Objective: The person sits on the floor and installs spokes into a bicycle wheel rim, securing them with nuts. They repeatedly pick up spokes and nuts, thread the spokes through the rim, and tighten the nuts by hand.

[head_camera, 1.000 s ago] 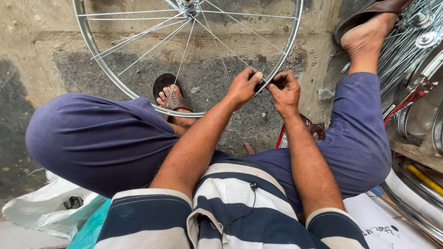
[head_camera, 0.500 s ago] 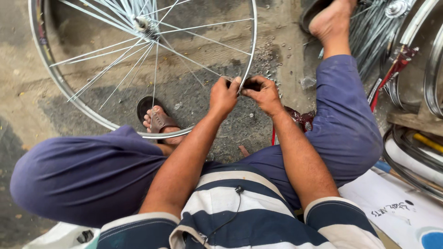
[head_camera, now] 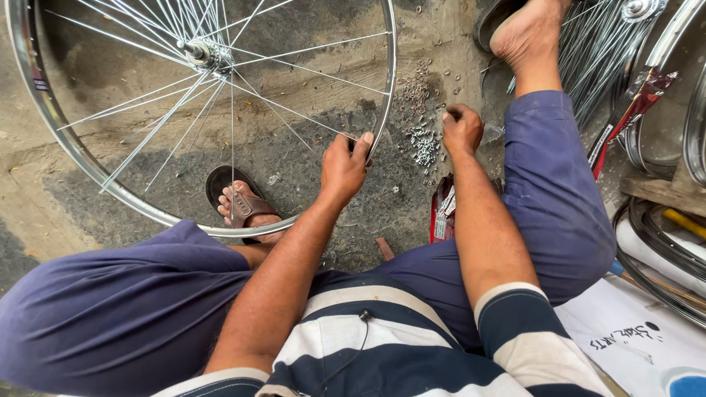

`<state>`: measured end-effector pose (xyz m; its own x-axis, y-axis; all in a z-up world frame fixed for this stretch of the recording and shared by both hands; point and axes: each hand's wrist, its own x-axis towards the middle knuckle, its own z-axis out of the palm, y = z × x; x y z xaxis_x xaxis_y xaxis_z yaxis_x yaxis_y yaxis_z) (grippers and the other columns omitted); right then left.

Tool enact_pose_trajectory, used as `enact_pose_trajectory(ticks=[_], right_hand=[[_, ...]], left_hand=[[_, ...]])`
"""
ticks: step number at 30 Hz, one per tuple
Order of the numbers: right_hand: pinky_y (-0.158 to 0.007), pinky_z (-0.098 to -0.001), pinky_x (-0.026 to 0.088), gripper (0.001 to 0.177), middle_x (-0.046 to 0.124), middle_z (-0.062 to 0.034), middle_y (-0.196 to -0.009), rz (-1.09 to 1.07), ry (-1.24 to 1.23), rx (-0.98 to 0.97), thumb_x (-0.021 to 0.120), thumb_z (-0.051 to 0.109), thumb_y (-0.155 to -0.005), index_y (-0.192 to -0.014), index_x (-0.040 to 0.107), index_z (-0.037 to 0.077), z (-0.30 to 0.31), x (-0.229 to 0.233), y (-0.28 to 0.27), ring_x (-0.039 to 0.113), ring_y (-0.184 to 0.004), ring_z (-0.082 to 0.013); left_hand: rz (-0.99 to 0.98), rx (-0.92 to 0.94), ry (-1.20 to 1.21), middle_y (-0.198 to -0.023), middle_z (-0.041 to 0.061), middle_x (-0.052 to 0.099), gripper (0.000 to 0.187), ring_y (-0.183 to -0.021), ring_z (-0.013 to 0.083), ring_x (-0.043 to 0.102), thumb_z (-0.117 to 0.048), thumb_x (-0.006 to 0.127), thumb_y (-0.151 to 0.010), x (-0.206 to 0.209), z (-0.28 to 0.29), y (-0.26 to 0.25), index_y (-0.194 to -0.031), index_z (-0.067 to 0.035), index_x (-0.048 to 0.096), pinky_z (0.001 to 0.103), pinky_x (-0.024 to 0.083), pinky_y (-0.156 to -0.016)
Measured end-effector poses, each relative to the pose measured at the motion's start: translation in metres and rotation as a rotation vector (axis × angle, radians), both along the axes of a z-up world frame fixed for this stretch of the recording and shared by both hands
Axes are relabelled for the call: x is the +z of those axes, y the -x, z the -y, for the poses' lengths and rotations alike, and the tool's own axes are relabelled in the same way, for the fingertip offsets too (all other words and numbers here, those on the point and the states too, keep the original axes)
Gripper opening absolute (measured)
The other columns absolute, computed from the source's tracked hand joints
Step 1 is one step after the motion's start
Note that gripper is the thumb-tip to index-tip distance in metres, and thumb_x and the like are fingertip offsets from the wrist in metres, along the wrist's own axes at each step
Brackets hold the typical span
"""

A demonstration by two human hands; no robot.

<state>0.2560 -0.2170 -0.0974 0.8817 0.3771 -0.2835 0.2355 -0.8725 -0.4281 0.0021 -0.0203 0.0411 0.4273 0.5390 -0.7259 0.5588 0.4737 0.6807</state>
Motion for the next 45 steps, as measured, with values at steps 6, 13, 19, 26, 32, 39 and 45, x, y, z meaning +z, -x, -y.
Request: enact_pose_trajectory(ticks=[6,13,19,26,32,39,45], right_hand=[[-0.082,-0.0406,0.055,0.013,0.077,-0.0093,-0.098,0.134,0.066,0.125,0.082,0.009,-0.082,-0.094,0.081,0.012,-0.036,0.013,-0.003,0.072,-0.089,-0.0284],[-0.078,-0.0427,0.056,0.009,0.077,-0.0077,-0.095,0.090,0.256,0.155,0.078,0.009,-0.086,-0.091,0.081,0.015,-0.056,0.018,-0.003,0.073,-0.084,-0.0262],[-0.074,-0.0413,0.058,0.011,0.077,-0.0095,-0.091,0.077,0.275,0.125,0.074,0.002,-0.086,-0.094,0.077,0.008,-0.048,0.010,-0.002,0.073,-0.081,-0.0233],[-0.067,-0.0276,0.065,0.019,0.077,-0.0056,-0.093,-0.637,-0.352,-0.298,0.075,-0.003,-0.086,-0.105,0.075,0.001,-0.019,0.035,-0.005,0.075,-0.077,-0.0151],[-0.067,-0.0269,0.063,0.011,0.073,-0.0087,-0.089,-0.767,-0.466,-0.362,0.072,0.001,-0.098,-0.109,0.071,-0.002,-0.007,0.031,-0.003,0.071,-0.074,-0.0161],[-0.066,-0.0259,0.065,0.020,0.076,-0.0094,-0.092,-0.784,-0.440,-0.331,0.066,-0.003,-0.093,-0.111,0.072,0.001,-0.015,0.034,-0.001,0.075,-0.077,-0.0159],[-0.070,-0.0322,0.062,0.017,0.079,-0.0073,-0.092,-0.201,0.036,0.030,0.077,0.003,-0.086,-0.102,0.079,0.009,-0.024,0.025,0.009,0.075,-0.078,-0.0178]], left_hand=[[0.022,-0.064,0.050,-0.083,0.007,0.073,0.033,-0.071,0.0136,0.067,-0.034,0.067,-0.104,-0.002,-0.003,0.002,-0.104,-0.001,0.065,0.030,0.051,-0.065],[0.196,0.110,0.288,-0.089,0.005,0.070,0.021,-0.075,0.0139,0.067,-0.022,0.064,-0.099,-0.004,-0.004,0.002,-0.111,-0.005,0.062,0.029,0.056,-0.063],[0.283,0.163,0.286,-0.088,0.003,0.068,0.023,-0.074,0.0107,0.065,-0.019,0.067,-0.097,-0.009,-0.001,0.003,-0.114,-0.005,0.063,0.029,0.053,-0.062],[0.085,0.004,0.010,-0.078,0.006,0.071,0.026,-0.068,0.0146,0.064,-0.027,0.066,-0.103,-0.008,0.003,0.004,-0.105,-0.001,0.064,0.032,0.050,-0.062],[0.016,-0.034,-0.081,-0.076,0.007,0.073,0.029,-0.065,0.0164,0.067,-0.031,0.063,-0.102,-0.011,0.005,0.007,-0.102,-0.002,0.065,0.036,0.052,-0.063],[0.138,0.004,0.112,-0.083,0.007,0.071,0.021,-0.070,0.0150,0.066,-0.027,0.061,-0.100,-0.015,0.005,0.009,-0.107,-0.007,0.063,0.035,0.052,-0.062],[0.152,0.029,0.108,-0.087,0.010,0.069,0.021,-0.076,0.0184,0.065,-0.024,0.065,-0.101,-0.016,0.005,0.010,-0.106,-0.004,0.063,0.038,0.052,-0.068]])
